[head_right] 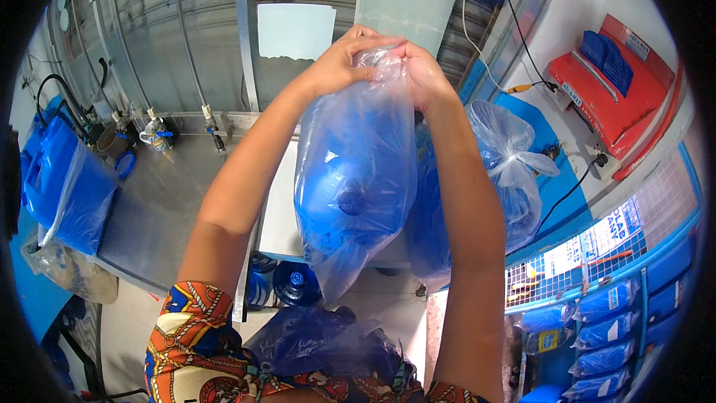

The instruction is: The person fills blue water containers from a tap, seals them with plastic wrap, and uses a heat gun to shrink the wrap around the containers. They then place the sealed containers on a shelf.

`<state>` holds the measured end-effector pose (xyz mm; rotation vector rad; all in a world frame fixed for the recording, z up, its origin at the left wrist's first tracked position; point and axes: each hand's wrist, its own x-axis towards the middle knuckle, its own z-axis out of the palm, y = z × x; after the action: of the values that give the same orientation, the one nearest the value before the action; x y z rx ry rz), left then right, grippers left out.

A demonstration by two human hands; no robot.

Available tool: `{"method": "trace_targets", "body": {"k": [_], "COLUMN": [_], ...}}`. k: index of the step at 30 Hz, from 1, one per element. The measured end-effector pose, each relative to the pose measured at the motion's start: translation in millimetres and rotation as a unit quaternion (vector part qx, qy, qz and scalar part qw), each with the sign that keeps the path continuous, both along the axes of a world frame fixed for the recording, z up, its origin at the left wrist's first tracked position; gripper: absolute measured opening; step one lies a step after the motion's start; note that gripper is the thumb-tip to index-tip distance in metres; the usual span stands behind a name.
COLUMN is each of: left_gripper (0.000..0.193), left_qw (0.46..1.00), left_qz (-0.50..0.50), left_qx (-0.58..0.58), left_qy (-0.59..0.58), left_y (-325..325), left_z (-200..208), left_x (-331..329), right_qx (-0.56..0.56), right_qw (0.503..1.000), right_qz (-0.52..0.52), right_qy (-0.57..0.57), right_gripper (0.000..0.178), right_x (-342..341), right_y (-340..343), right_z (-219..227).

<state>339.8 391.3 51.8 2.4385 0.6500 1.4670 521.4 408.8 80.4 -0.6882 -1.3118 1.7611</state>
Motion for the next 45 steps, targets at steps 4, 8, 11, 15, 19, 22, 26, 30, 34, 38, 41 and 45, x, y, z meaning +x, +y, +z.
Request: {"method": "trace_targets", "body": {"k": [4, 8, 11, 15, 19, 22, 26, 30, 34, 38, 41, 45], "left_gripper": [0.023, 0.025, 0.026, 0.034, 0.038, 0.04, 0.044, 0.05, 0.048, 0.039, 0.038, 0.048], "left_qw": [0.978, 0.949, 0.944, 0.972, 0.923, 0.979, 0.969, 0.973, 0.942, 0.897, 0.923, 0.986], "left_qz": [-0.122, -0.215, -0.185, -0.088, -0.081, 0.049, 0.114, 0.102, 0.028, -0.145, -0.074, 0.136], "left_qx": [-0.115, -0.197, -0.266, -0.18, -0.357, -0.2, -0.14, -0.061, -0.235, -0.416, -0.377, 0.016], "left_qy": [-0.122, -0.119, -0.069, -0.124, -0.115, 0.002, 0.166, 0.196, 0.238, -0.035, -0.024, 0.096], "left_y": [16, 23, 14, 10, 0, -18, -26, -18, -9, -6, -6, -14], "left_z": [-8, -31, -61, -47, 4, 19, 18, 22, 36, 31, 23, 16], "left_x": [-10, -62, -85, -60, 0, 23, 32, 32, 17, -6, -7, 14], "right_qx": [0.065, 0.429, 0.394, 0.312, 0.357, 0.422, 0.49, 0.508, 0.348, 0.305, 0.29, 0.272], "right_qw": [0.996, 0.861, 0.798, 0.853, 0.845, 0.773, 0.765, 0.698, 0.861, 0.933, 0.939, 0.924], "right_qz": [0.055, -0.213, -0.166, -0.198, -0.225, -0.25, -0.168, -0.339, -0.224, -0.123, -0.102, -0.213], "right_qy": [-0.025, -0.17, -0.424, -0.368, -0.33, -0.402, -0.384, -0.374, -0.297, -0.144, -0.155, -0.163], "right_gripper": [0.032, 0.027, 0.018, 0.014, 0.018, 0.021, 0.023, 0.031, 0.041, 0.04, 0.041, 0.035], "right_x": [11, 51, 80, 81, 59, 33, 6, -2, 7, 22, 24, 17], "right_y": [0, -3, -17, -30, -43, -66, -99, -93, -57, -50, -50, -36], "right_z": [-4, -28, -59, -52, 8, 42, 61, 55, 30, -2, -19, -23]}}
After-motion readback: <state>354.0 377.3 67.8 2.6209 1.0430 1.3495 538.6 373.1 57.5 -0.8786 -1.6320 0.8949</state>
